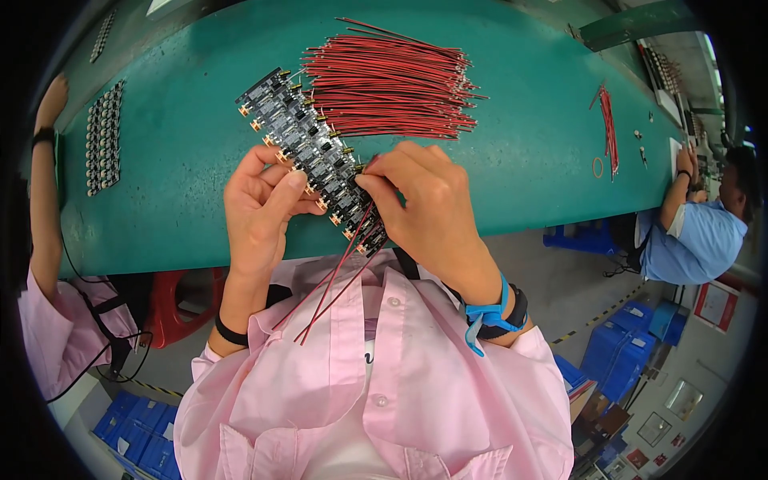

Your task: The person picks up a red wire from a pile and inserts it into a circuit board, repeating this process for several wires before placing the board onto a tray and starting a new one.

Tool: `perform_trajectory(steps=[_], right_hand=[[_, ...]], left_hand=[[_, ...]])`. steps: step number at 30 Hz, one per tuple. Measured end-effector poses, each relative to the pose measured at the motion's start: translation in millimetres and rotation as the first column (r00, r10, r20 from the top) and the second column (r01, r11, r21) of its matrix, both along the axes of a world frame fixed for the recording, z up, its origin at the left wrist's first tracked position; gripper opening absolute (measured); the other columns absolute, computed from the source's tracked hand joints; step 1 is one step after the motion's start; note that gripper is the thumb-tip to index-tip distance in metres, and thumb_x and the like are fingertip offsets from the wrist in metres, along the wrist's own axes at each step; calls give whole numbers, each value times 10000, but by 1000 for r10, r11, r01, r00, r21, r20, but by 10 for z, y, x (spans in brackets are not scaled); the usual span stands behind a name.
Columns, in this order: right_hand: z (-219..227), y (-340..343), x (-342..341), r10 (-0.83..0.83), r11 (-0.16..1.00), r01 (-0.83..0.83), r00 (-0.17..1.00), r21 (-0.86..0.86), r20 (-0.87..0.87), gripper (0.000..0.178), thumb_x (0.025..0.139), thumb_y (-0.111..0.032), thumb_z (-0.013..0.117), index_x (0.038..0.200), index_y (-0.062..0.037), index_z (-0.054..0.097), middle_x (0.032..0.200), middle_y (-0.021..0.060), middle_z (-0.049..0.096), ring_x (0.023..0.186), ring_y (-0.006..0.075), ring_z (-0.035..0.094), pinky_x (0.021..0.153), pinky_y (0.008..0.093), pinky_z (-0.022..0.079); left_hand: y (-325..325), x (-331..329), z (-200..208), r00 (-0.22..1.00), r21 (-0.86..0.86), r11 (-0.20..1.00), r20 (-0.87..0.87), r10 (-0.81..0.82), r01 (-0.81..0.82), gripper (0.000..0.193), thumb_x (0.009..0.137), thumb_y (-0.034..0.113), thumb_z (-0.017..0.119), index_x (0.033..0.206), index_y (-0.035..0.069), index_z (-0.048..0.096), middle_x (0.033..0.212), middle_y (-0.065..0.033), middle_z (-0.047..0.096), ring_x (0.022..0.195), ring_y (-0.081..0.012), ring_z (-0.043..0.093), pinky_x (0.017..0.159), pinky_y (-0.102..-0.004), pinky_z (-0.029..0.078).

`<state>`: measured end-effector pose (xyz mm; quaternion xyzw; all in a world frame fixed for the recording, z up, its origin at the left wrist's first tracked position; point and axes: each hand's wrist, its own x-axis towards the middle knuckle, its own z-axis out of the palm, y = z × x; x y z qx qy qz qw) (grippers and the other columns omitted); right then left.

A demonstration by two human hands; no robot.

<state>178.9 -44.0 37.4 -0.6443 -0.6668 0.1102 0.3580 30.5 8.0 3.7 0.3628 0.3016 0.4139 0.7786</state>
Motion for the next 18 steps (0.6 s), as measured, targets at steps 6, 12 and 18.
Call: perform_trajectory(steps=[6, 12, 18], right_hand=[[83, -61, -74, 35, 999, -30, 988, -34, 153, 102, 618, 24, 557, 717, 5, 541, 615, 73, 486, 530, 188, 435, 465, 282, 312], [237, -87, -145, 142, 985, -80, 881, -154, 451, 124, 613, -9, 491, 733, 20, 505, 703, 97, 495, 621, 218, 469, 547, 322, 326], [149, 88, 292, 74, 996, -69, 991, -52, 113, 139, 691, 13, 485, 819, -13, 531, 624, 105, 466, 572, 261, 439, 529, 333, 344]], left_hand=[[-3, 7, -2, 1000, -15, 1000, -19, 20, -21, 153, 742, 28, 511, 837, -12, 397, 701, -90, 525, 592, -121, 547, 520, -220, 484], [17, 7, 13, 998, -40, 998, -38, 40, -42, 148, 739, 23, 507, 835, -5, 397, 690, -94, 527, 571, -124, 550, 508, -221, 487], [33, -63, 4, 999, -121, 992, 25, 45, -41, 143, 740, 20, 493, 843, 2, 396, 696, -93, 528, 563, -129, 556, 508, -233, 496]])
